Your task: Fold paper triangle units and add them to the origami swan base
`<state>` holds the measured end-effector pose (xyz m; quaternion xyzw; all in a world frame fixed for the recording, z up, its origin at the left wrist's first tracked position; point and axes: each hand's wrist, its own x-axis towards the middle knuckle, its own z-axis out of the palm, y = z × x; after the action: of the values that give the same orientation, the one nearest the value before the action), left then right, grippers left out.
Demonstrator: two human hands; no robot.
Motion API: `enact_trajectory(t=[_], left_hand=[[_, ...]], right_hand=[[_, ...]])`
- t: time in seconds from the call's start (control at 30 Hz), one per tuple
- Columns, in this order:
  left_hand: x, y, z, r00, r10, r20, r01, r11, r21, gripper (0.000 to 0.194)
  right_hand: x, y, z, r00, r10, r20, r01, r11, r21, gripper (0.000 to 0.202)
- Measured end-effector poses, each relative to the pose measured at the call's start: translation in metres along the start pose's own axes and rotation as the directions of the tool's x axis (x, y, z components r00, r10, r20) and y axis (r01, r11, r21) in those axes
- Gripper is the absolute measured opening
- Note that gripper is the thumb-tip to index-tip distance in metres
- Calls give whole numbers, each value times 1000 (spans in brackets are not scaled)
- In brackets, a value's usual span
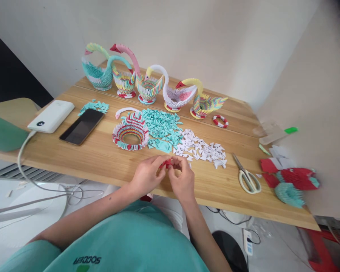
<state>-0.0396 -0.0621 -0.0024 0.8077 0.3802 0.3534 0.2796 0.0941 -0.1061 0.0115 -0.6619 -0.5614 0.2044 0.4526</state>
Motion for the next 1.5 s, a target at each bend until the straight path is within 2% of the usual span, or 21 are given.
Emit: enact_trajectory(t=[0.17, 0.23, 0.3, 0.4, 0.5, 0.6, 0.87, 0.97, 1.07, 1.2, 1.37, 1.5], left_hand=[[2, 1, 2, 1000, 21, 11, -21, 999, 26, 39], [5, 1, 2, 999, -26, 20, 27, 998, -62, 41], [8, 1, 1, 993, -107, 38, 113, 973, -199, 39], [11, -1, 0, 976, -198, 95, 219, 885, -411, 31], [13, -2, 0, 964, -229, 135, 266, 816, -513, 27], [13, -1, 0, 960, -243, 135, 278, 823, -496, 29], [12, 5, -3, 971, -211, 112, 236, 923, -303, 33], [13, 6, -4, 974, -194, 117, 221, 925, -308, 31], [14, 6, -5, 967, -209, 143, 248, 901, -355, 30], [14, 3, -4, 957, -186, 221, 269, 853, -447, 32], [14, 1, -3, 949, -157, 273, 281, 811, -514, 32], [15, 3, -5, 943, -163, 292, 298, 804, -514, 32]], right_hand=[[0, -4, 0, 999, 18, -29, -18, 1000, -7, 25], [2, -4, -3, 999, 34, -4, -34, 999, 33, 27], [4, -1, -9, 996, 60, 72, -69, 990, 127, 24], [6, 7, -18, 977, 95, 190, -145, 953, 267, 23], [7, 14, -22, 964, 110, 241, -186, 929, 321, 23], [6, 16, -21, 961, 129, 246, -207, 923, 323, 23], [6, 9, -17, 963, 143, 228, -215, 919, 330, 19], [6, 9, -19, 976, 95, 196, -147, 950, 274, 19], [8, 12, -26, 981, -63, 183, 42, 992, 120, 17], [14, 17, -37, 923, -272, 272, 278, 960, 14, 18], [21, 19, -47, 844, -314, 435, 360, 933, -24, 19], [23, 18, -51, 826, -322, 462, 385, 922, -47, 21]])
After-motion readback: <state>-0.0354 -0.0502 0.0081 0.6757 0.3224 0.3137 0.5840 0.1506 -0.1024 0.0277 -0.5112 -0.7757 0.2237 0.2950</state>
